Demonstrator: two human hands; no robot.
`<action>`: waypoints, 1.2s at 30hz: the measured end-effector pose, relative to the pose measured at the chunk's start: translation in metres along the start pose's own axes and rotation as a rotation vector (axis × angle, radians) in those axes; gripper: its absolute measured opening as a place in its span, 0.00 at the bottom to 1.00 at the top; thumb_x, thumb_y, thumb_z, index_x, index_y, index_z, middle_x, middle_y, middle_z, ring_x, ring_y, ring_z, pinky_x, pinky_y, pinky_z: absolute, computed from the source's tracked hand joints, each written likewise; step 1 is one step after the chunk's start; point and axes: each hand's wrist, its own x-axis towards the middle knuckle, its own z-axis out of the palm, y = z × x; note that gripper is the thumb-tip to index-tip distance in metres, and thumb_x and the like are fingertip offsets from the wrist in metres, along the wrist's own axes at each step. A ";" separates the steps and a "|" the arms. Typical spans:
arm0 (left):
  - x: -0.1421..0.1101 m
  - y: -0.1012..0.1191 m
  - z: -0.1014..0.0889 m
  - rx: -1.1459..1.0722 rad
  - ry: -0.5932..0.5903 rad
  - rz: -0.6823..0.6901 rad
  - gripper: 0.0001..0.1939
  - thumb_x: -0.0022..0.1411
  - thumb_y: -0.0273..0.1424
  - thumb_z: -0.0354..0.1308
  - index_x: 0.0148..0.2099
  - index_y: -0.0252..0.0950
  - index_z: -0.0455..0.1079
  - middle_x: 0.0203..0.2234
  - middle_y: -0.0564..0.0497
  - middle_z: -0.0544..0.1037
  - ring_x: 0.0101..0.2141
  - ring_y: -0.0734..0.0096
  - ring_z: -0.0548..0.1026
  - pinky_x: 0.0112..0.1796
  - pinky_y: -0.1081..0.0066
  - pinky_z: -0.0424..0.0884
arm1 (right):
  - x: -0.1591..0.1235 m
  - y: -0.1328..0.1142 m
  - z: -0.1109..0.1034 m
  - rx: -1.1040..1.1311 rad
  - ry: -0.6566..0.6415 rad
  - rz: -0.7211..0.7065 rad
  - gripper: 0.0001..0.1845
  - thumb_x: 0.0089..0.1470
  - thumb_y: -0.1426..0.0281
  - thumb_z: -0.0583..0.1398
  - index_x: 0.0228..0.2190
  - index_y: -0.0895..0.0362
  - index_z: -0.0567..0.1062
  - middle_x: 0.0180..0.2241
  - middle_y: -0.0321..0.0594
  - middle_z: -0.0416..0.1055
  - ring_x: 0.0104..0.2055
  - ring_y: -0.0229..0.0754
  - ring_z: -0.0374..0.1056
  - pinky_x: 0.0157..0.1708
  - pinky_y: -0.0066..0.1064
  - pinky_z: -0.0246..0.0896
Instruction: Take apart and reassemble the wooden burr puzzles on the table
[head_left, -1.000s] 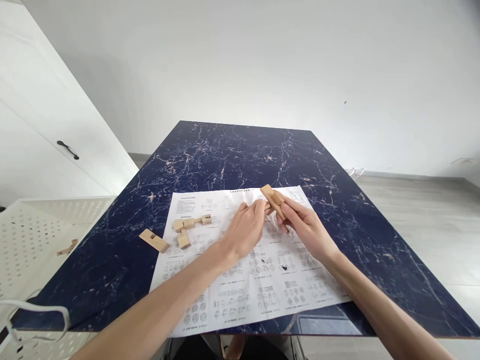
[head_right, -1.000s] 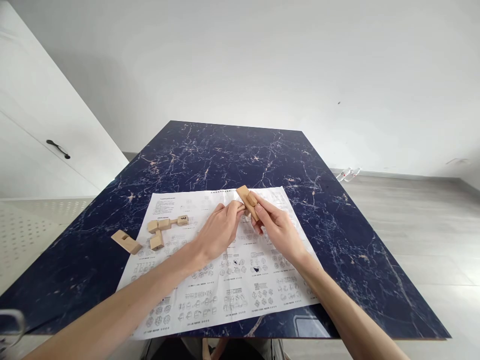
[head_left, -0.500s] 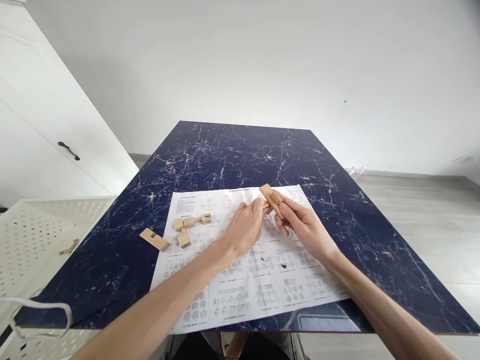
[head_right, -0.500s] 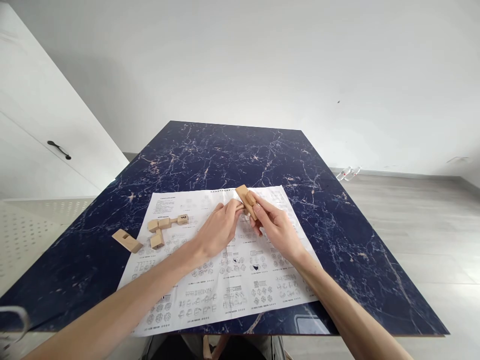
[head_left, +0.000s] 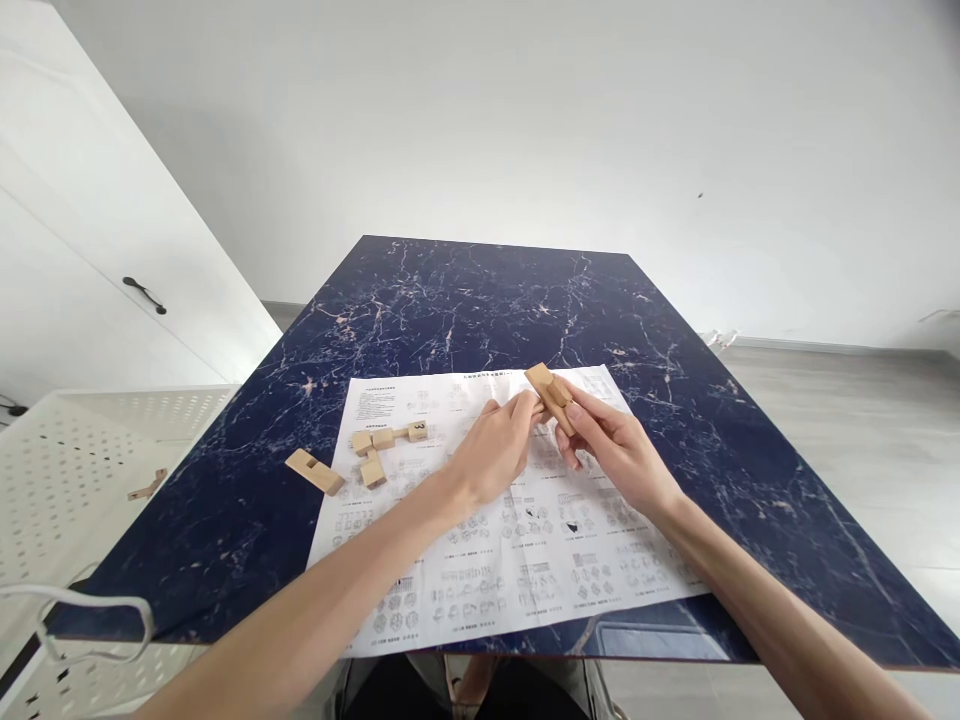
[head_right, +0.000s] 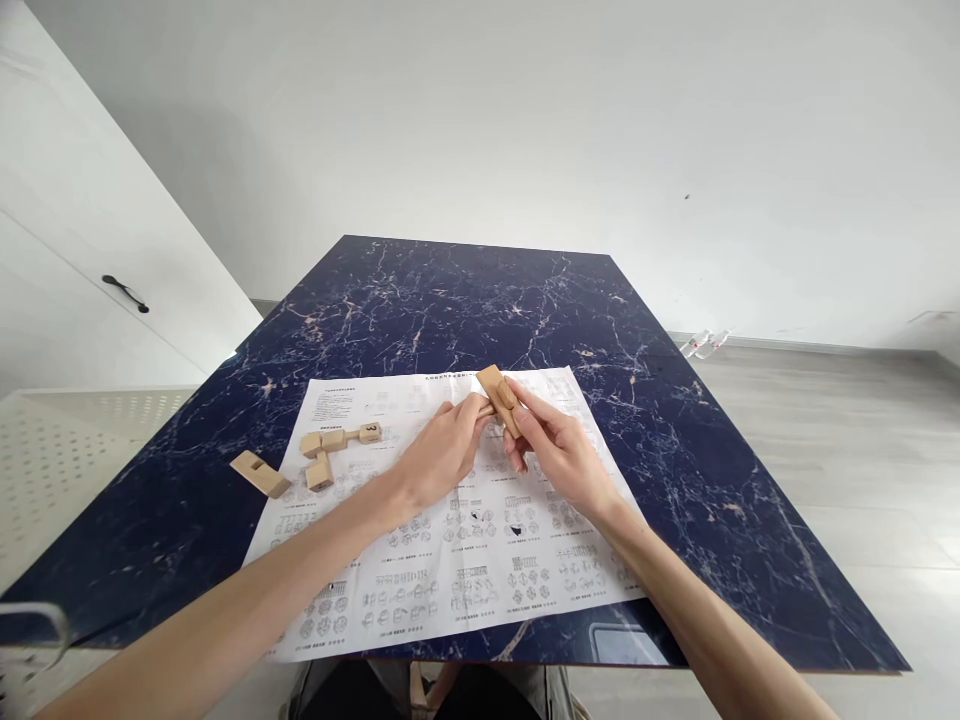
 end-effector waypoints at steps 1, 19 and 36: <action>0.000 0.000 0.000 0.001 -0.007 0.002 0.10 0.78 0.23 0.43 0.43 0.43 0.52 0.37 0.49 0.81 0.31 0.59 0.80 0.44 0.55 0.72 | 0.000 0.001 -0.002 -0.027 -0.009 -0.011 0.33 0.72 0.52 0.60 0.72 0.48 0.69 0.29 0.34 0.72 0.26 0.42 0.65 0.31 0.39 0.67; 0.001 0.004 0.002 -0.038 0.139 0.027 0.05 0.83 0.28 0.43 0.50 0.41 0.58 0.46 0.47 0.83 0.40 0.60 0.82 0.48 0.58 0.72 | 0.003 0.002 -0.002 0.186 0.004 0.060 0.28 0.70 0.53 0.63 0.65 0.48 0.76 0.29 0.34 0.69 0.27 0.41 0.63 0.30 0.37 0.65; -0.002 0.000 0.004 -0.307 0.215 0.161 0.18 0.82 0.37 0.50 0.68 0.38 0.61 0.52 0.40 0.83 0.44 0.57 0.84 0.43 0.57 0.82 | 0.009 -0.003 -0.005 0.619 -0.056 0.208 0.08 0.64 0.66 0.66 0.42 0.55 0.83 0.24 0.33 0.61 0.23 0.36 0.50 0.23 0.28 0.58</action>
